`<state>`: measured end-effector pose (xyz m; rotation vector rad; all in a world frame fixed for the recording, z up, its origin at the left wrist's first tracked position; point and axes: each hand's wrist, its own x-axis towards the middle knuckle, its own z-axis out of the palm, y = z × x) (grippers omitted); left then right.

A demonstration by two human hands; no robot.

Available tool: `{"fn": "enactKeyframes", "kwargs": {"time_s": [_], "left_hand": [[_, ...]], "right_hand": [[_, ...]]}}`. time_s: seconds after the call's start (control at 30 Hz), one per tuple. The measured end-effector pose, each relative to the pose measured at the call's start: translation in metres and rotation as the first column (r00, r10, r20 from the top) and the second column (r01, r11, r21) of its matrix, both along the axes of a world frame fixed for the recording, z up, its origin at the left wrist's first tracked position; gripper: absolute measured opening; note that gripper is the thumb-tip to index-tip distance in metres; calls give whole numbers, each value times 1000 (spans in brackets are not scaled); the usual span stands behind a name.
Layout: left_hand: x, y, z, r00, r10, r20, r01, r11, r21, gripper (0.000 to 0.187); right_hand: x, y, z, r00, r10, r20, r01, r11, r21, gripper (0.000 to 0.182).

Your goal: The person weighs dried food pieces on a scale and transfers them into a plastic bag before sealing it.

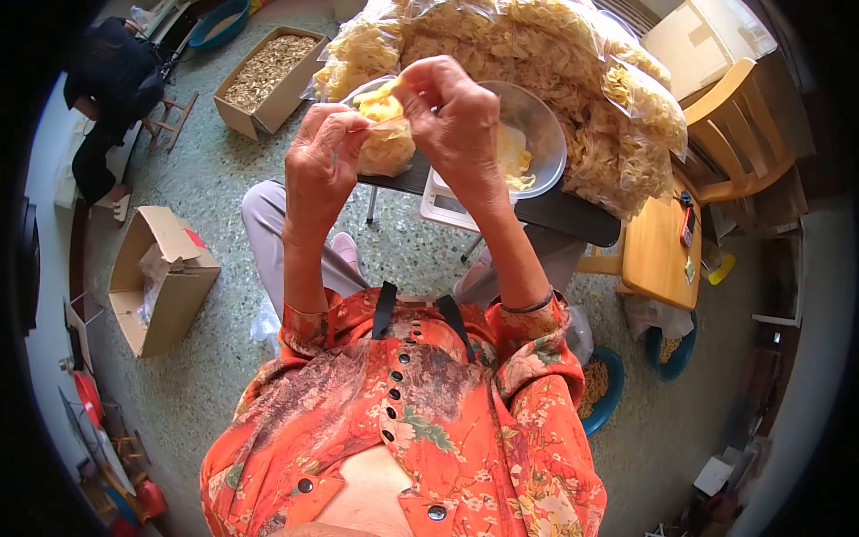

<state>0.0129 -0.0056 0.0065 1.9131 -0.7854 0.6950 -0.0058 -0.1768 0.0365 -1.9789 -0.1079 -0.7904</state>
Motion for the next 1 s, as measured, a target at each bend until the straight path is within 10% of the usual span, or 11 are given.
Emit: {"fn": "enactKeyframes", "kwargs": {"time_s": [0.47, 0.8, 1.0], "left_hand": [[28, 32, 26, 995, -102, -19, 103, 967, 235, 10], [32, 29, 20, 997, -81, -6, 80, 962, 260, 9], [28, 28, 17, 982, -108, -153, 141, 965, 222, 11]], "right_hand": [[0, 2, 0, 957, 196, -214, -287, 744, -604, 45], [18, 1, -15, 928, 191, -319, -367, 602, -709, 40], [7, -7, 3, 916, 314, -248, -393, 825, -406, 49]]}}
